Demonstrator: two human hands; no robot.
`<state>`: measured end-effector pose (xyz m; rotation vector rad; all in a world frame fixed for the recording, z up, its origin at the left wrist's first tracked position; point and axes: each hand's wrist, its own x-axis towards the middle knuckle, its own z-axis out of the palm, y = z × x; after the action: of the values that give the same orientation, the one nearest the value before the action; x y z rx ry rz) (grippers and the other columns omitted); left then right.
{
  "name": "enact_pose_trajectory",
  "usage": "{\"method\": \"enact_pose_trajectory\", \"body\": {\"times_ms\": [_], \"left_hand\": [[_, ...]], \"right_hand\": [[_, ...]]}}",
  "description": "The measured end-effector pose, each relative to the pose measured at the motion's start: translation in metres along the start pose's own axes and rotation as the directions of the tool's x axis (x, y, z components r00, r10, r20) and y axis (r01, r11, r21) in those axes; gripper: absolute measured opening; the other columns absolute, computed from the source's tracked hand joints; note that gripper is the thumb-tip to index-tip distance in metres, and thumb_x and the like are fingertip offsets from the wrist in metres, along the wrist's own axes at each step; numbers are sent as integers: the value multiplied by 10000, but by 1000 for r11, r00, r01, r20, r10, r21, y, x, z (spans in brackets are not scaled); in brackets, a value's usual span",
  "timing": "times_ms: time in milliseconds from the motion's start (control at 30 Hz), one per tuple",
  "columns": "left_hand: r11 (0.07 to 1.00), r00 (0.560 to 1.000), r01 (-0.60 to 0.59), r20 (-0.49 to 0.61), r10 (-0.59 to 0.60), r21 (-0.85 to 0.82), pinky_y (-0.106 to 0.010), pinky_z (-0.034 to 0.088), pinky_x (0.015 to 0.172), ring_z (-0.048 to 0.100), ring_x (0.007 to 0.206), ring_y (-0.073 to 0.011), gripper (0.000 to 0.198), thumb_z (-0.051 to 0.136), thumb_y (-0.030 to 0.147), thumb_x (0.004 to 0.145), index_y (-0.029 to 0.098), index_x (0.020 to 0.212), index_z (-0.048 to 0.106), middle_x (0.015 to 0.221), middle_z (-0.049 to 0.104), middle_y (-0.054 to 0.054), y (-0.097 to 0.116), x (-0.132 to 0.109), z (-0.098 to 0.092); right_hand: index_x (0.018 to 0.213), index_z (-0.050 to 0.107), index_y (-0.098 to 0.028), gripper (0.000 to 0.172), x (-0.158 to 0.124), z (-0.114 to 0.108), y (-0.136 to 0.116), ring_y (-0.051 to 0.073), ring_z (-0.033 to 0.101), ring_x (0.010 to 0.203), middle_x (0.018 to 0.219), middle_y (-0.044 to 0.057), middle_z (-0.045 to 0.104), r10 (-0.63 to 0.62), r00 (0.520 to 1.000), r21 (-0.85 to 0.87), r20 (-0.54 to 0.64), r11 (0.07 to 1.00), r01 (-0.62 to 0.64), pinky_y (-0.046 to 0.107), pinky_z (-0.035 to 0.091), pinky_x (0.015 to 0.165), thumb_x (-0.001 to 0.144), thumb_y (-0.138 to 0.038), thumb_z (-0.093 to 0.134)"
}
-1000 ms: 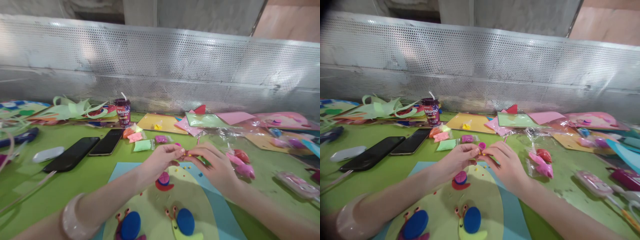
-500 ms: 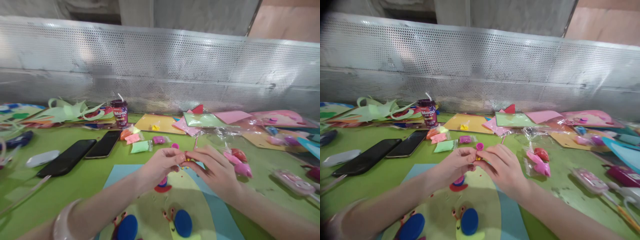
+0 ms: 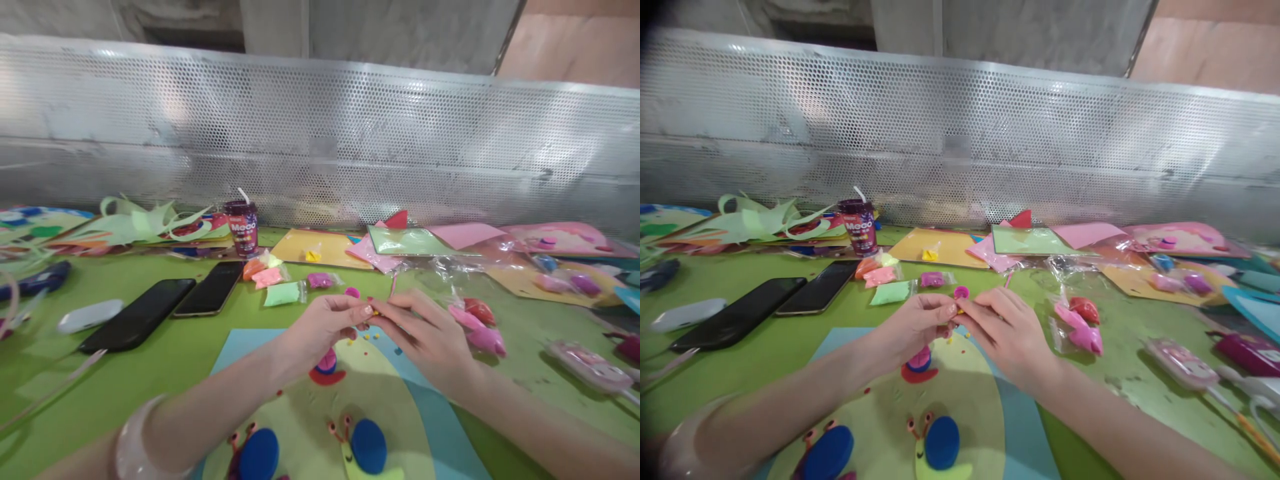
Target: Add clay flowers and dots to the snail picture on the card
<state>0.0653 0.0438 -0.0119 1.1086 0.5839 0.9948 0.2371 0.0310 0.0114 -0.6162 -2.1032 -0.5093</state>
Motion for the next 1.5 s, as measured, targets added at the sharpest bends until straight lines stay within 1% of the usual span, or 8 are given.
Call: {"method": "enact_pose_trajectory", "body": {"times_ms": [133,300,400,633,867,1067,1333,1500], "left_hand": [[1000,1000,0,-30,0,-3,-238,297,589,467,599,-94,213,754,371,642,172,691,697,645,606,-1,-1,2,1],[998,999,-11,-45,13,55,-252,294,599,450,593,-102,234,745,399,639,174,684,698,646,619,-7,0,2,1],[998,998,-11,-56,15,66,-254,297,606,450,601,-104,239,743,403,639,172,678,693,638,607,-2,0,3,0],[1000,998,-5,-67,6,22,-251,311,613,465,616,-99,232,763,371,626,162,697,691,630,577,5,0,3,-2],[1000,996,-19,-88,21,16,-248,305,610,471,617,-94,220,768,364,620,166,678,693,647,590,5,-1,5,-2],[1000,996,-7,-94,7,6,-246,296,600,455,604,-98,245,777,368,602,155,678,684,636,581,1,-1,5,-3],[1000,996,6,-88,-7,-4,-250,313,619,472,625,-100,229,769,358,624,158,690,679,643,581,3,-1,3,-1],[1000,996,4,-92,-3,12,-247,307,606,469,619,-105,260,771,387,610,157,691,684,654,595,-9,-1,4,-1]], "right_hand": [[910,659,-138,145,-1,-1,0,125,550,640,735,40,602,-7,1000,1,-6,1000,7,253,484,578,878,-197,531],[862,660,-159,146,2,-2,-2,126,557,628,723,34,609,-2,1000,0,-18,1000,2,255,481,578,883,-200,522],[872,664,-157,151,2,-1,-1,130,561,632,728,40,616,-8,1000,-6,-3,1000,8,260,480,577,883,-195,519],[943,648,-143,149,0,0,1,135,570,651,747,47,623,-19,1000,-15,14,1000,20,269,495,582,879,-180,519],[864,638,-170,85,0,1,2,135,589,656,755,38,629,18,1000,28,-15,999,-17,272,510,599,855,-166,554],[887,644,-189,96,0,1,1,137,603,661,760,36,628,72,997,61,-8,996,-72,269,526,595,846,-169,559],[945,646,-168,133,-1,2,2,135,587,651,755,39,625,21,1000,21,-14,1000,-21,265,514,582,862,-172,543],[908,646,-190,119,-1,0,1,136,591,652,757,34,631,44,999,33,3,998,-44,272,515,587,863,-179,537]]}}
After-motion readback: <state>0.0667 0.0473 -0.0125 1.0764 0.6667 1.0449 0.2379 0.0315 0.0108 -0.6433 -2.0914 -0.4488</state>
